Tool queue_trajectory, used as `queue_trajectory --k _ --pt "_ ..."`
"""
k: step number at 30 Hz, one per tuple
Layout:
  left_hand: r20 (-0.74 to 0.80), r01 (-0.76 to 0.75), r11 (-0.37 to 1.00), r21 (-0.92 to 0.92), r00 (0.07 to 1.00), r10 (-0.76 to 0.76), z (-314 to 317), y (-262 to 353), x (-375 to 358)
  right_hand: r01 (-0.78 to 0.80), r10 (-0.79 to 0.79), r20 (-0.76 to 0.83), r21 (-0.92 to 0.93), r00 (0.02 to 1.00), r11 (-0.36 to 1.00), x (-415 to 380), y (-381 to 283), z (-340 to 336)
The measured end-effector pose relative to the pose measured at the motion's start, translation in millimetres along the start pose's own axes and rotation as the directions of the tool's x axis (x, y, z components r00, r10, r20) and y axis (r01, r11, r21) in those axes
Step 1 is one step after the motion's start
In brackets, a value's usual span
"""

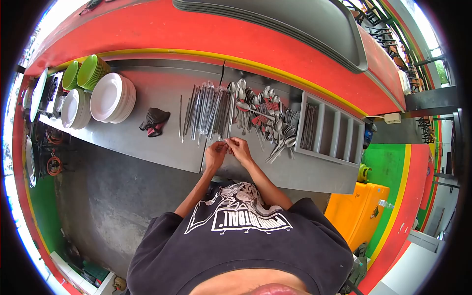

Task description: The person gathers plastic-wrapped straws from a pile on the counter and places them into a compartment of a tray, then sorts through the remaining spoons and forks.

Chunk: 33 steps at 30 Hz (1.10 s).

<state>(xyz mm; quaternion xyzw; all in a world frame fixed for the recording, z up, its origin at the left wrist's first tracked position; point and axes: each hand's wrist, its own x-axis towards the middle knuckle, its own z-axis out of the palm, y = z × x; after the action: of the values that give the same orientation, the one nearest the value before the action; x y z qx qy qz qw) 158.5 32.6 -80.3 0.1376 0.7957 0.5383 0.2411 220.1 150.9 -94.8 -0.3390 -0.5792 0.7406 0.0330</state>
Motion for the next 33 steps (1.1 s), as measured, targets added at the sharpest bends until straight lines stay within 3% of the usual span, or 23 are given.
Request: queue_trajectory --k 10,22,28,33 --pt "0.168 -0.075 0.986 -0.15 0.981 0.1 38.5 31.9 13.6 0.039 -0.031 -0.142 0.059 0.989 0.997 -28.8 -38.2 -45.3" --pt "0.378 -0.171 0.977 -0.13 0.902 0.208 128.0 75.7 -5.0 0.154 -0.067 -0.347 0.23 0.936 0.961 -79.2 -37.7 -133.4" --pt "0.446 -0.198 0.97 -0.142 0.862 0.242 183.7 93.5 -27.1 0.194 -0.083 -0.416 0.232 0.905 0.953 -101.7 -34.0 -188.2" --pt "0.394 -0.22 0.972 -0.085 0.889 0.235 228.7 105.7 -41.0 0.206 -0.117 -0.416 0.176 0.902 0.963 -106.4 -30.0 -234.1"
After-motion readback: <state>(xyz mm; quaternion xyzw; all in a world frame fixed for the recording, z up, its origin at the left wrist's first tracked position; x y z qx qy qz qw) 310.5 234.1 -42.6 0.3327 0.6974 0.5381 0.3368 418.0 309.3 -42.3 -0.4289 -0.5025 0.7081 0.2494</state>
